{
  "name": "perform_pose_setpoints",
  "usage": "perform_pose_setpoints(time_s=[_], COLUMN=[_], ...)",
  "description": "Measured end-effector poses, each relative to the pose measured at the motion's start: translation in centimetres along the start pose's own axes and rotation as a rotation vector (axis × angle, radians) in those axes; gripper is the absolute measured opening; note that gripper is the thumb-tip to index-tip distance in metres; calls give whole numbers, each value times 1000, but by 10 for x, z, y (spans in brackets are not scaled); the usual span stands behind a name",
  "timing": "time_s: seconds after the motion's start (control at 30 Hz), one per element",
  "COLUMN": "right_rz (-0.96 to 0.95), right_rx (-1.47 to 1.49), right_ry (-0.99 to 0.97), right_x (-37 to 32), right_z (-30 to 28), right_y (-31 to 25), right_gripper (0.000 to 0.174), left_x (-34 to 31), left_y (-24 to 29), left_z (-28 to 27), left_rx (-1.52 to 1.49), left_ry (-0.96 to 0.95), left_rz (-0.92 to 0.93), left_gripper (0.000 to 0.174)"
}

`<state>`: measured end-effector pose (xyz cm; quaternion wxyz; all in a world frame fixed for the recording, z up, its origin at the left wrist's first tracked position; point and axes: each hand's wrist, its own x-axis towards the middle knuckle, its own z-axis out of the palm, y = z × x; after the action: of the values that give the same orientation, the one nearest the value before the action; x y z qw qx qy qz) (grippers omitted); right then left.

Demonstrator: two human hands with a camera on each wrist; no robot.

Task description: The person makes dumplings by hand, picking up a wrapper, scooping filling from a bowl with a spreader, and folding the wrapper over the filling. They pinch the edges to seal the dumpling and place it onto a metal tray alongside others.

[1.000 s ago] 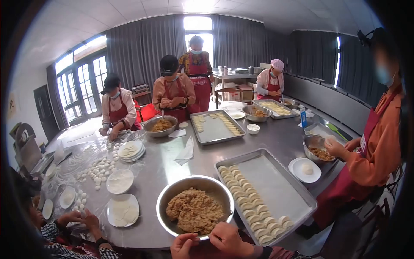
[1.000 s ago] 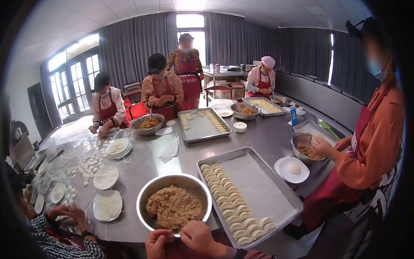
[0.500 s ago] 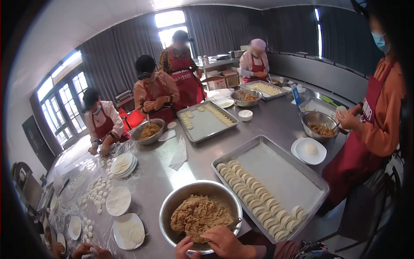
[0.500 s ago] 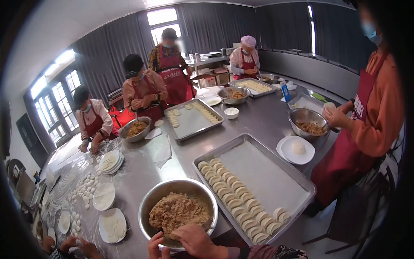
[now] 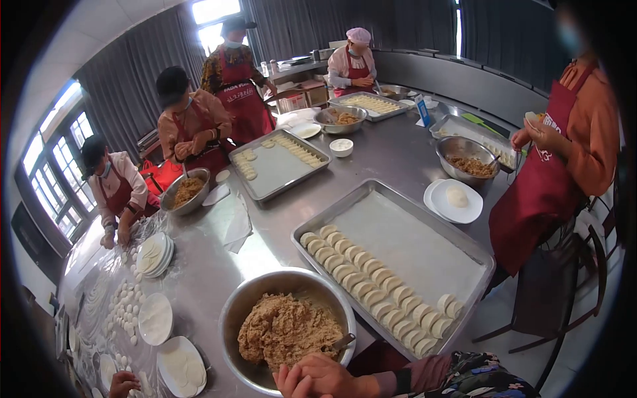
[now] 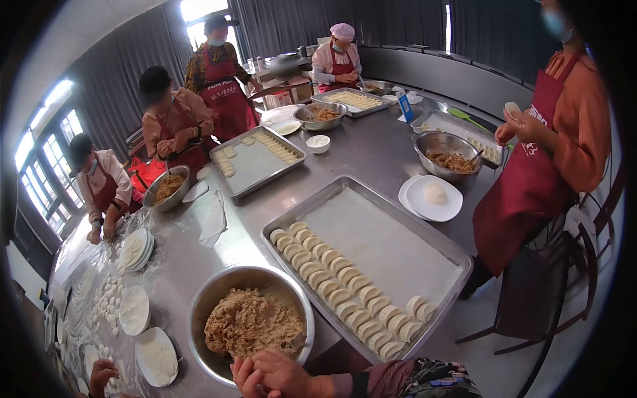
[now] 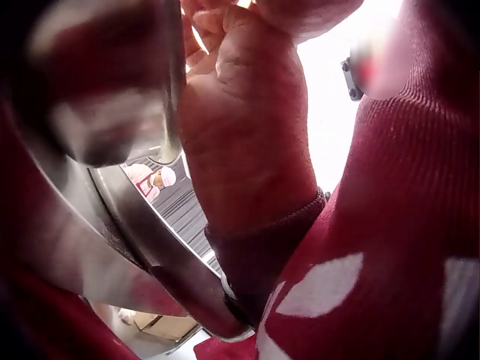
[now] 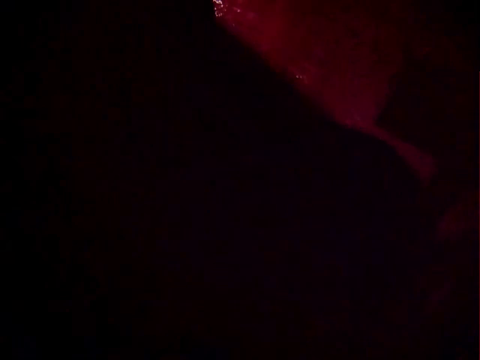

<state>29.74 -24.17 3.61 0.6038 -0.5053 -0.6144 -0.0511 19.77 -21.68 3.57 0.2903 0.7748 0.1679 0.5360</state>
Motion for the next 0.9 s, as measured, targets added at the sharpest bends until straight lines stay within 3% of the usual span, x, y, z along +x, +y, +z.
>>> perform_pose_setpoints(time_s=[0.3, 0.4, 0.47, 0.53, 0.9], right_rz=[-47, -56, -101, -123, -56], right_rx=[-30, -9, -21, -44, -28], right_ry=[-30, -142, -49, -80, -160], right_x=[-4, -7, 12, 10, 5], right_z=[-3, -2, -8, -8, -6], right_y=[1, 6, -10, -8, -8], right_gripper=[12, 20, 11, 11, 10], left_x=[-5, -7, -8, -6, 4], left_y=[0, -3, -3, -3, 1], left_z=[-3, -6, -8, -7, -13], left_rx=[-61, -52, -50, -42, -58], left_ry=[-44, -50, -52, -44, -81], left_rz=[-80, -91, -94, -97, -36], left_gripper=[49, 48, 48, 47, 43])
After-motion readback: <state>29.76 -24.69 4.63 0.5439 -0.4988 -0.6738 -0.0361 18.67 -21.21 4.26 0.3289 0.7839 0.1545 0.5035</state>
